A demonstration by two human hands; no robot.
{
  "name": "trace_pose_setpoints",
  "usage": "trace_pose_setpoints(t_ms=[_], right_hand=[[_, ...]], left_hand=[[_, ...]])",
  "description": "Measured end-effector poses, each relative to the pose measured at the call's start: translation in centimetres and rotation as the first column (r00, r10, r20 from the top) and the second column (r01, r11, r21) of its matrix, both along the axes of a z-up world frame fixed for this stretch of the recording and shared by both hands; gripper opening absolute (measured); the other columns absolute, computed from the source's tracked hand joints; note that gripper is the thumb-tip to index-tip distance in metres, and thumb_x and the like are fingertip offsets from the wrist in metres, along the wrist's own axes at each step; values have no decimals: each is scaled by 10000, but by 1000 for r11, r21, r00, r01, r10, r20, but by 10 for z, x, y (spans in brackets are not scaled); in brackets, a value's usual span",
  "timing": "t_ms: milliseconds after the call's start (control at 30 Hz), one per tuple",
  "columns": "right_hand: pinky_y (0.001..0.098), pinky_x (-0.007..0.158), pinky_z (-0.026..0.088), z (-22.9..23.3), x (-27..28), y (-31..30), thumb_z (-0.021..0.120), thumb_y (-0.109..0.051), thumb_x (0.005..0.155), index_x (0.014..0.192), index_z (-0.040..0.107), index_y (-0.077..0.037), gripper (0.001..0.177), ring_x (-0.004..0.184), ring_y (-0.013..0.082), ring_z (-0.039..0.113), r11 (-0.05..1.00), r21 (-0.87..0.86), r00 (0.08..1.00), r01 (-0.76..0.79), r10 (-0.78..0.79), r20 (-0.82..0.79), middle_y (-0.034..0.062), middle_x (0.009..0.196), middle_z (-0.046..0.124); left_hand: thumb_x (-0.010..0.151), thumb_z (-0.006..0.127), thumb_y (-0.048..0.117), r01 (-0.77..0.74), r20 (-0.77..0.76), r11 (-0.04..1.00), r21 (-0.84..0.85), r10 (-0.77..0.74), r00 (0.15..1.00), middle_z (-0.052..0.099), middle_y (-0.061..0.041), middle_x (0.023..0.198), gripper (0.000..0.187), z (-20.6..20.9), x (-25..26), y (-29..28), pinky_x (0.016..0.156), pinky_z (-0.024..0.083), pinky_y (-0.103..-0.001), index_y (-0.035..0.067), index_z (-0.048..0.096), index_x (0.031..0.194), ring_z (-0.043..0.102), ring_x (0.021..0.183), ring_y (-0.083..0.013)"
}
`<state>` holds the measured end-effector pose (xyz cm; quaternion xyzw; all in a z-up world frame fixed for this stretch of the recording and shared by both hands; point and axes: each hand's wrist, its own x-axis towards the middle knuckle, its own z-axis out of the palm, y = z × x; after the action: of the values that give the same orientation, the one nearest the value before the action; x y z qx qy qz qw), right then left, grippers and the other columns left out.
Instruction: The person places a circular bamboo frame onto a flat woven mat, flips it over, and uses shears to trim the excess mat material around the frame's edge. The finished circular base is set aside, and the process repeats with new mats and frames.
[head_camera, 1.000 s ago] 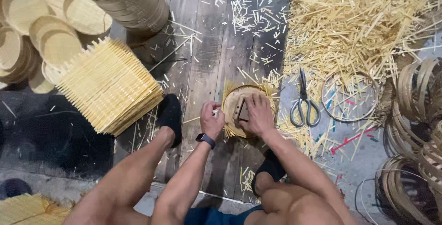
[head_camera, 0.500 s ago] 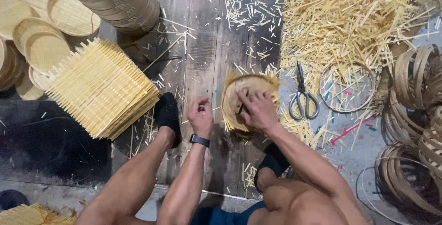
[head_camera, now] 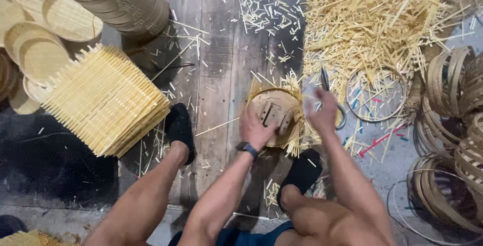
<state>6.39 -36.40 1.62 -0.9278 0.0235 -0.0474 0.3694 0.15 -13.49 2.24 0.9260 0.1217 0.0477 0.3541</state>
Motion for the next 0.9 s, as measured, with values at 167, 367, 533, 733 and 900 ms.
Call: trace_pose_setpoints(t_ms=[167,367,533,733,900], right_hand=[[499,1033,433,-57,3,-78,914,-335,670,1263,544,46,795,1189,440,476,871,-492,991,-4,-62,-118,271,1223,539],[484,1042,468,-100,-4,-94,888,-286,694,1321,515,28,795,1223,456,534,937,-348,950,42,-145,-276,291,1303,541],[510,944,497,-105,-15,-103,905,-270,642,1362,493,-1,873,1098,479,609,967,-247,925,61,-148,-351,311,1203,612],[403,776,566,-124,-21,-128,863,-265,708,1059,709,7,470,840,288,708,999,23,816,47,-26,-577,183,926,745],[349,533,510,-53,-64,-113,917,-305,710,977,605,-8,507,606,162,611,996,86,792,28,31,-610,106,727,654]], left_hand=[[532,934,478,56,-107,998,23,-53,993,409,-288,1448,1371,6,4,-43,1140,315,-573,-69,188,1544,385,1343,-460],[545,925,321,313,-195,933,179,-278,941,314,-253,1562,1269,8,23,1,1149,339,-548,123,275,1617,358,1378,-463],[533,963,353,118,-26,990,76,-117,993,249,-303,1526,1157,2,18,-12,1154,275,-596,141,385,1513,249,1383,-550],[672,910,289,273,0,934,229,-281,960,249,-240,1676,1068,-20,12,3,1270,259,-554,217,422,1619,253,1507,-494],[549,938,484,-70,-114,994,-89,60,992,116,-368,1558,1350,3,16,-22,1153,229,-609,47,169,1569,196,1434,-548]])
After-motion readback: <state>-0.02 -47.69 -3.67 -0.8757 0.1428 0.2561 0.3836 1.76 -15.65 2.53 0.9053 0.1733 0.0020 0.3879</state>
